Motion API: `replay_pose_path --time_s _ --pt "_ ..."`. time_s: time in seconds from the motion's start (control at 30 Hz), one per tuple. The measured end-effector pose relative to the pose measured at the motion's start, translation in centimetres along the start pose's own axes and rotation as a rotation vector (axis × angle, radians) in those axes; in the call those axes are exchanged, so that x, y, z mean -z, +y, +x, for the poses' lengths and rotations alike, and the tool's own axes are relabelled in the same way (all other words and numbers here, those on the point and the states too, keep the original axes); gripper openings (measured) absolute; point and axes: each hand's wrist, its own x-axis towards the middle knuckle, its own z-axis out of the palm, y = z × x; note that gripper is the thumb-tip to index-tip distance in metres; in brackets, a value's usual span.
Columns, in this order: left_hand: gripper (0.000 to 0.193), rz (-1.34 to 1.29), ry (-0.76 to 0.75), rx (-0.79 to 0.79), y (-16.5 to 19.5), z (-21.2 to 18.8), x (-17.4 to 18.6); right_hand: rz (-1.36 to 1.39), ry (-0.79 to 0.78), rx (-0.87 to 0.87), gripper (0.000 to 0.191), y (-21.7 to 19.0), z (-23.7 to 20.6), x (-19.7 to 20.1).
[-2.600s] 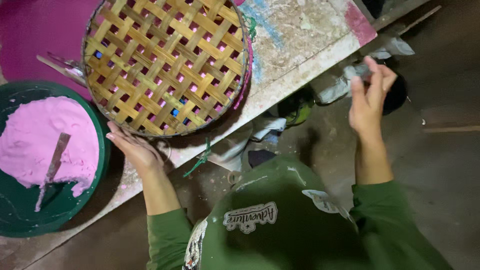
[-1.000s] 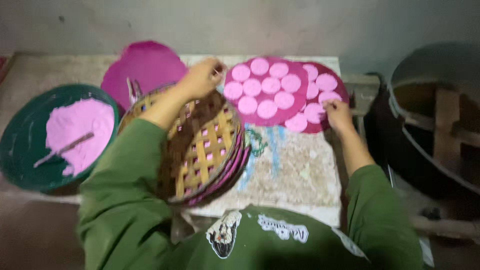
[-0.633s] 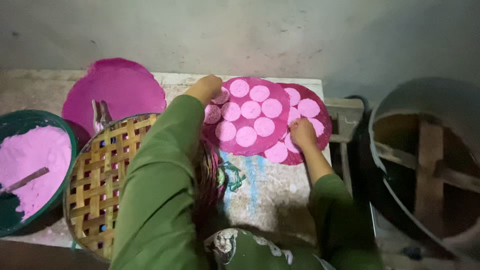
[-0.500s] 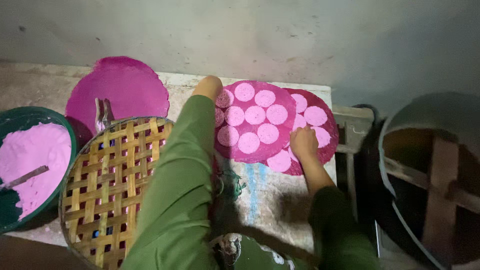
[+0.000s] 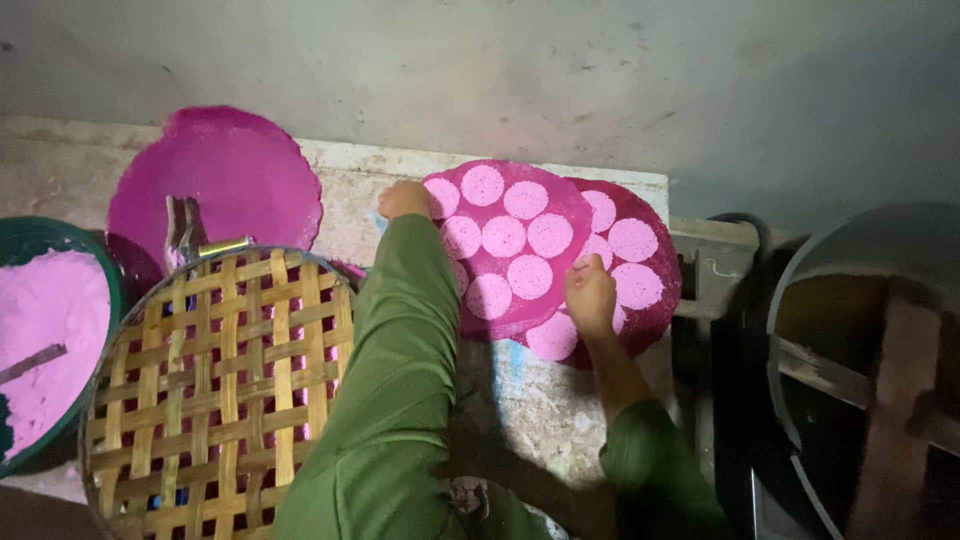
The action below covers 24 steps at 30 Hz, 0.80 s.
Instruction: The person scoops pink batter into a handheld dispenser, then extrudes circular cake portions onto a pink mat inside a woven steamer basket. They stack multiple filled baskets, place the stack into a large steamer pot, and cover it. The person then repeats the process with a new basket, filling it with more cake portions.
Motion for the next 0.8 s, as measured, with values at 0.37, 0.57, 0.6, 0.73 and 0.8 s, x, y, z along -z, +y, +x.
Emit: replay_pose_path --time_s 0.37,0.57,0.6,0.73,0.8 --pt "0.034 -0.004 -0.005 -0.02 0.9 -1.0 2.7 0.214 0.167 -0.002 0.011 -2.7 -0.7 -3.1" --pt "0.028 0.114 -0.094 -0.14 1.9 -2.2 7.4 0.246 0.29 0.213 0.012 -6.1 -0.9 -2.6" --pt "0.03 0.112 -0.115 -0.154 2.1 -2.5 8.4 0.257 0.265 0.177 0.013 -7.0 -0.8 -2.0" --pt "0.032 0.075 -0.147 -0.283 3.9 -4.5 13.2 0.305 0.068 -0.156 0.017 -10.4 0.8 2.0" --pt "0.03 0.031 -0.058 -0.455 4.4 -6.3 16.0 0.284 0.136 -0.044 0.012 -11.9 2.1 4.4"
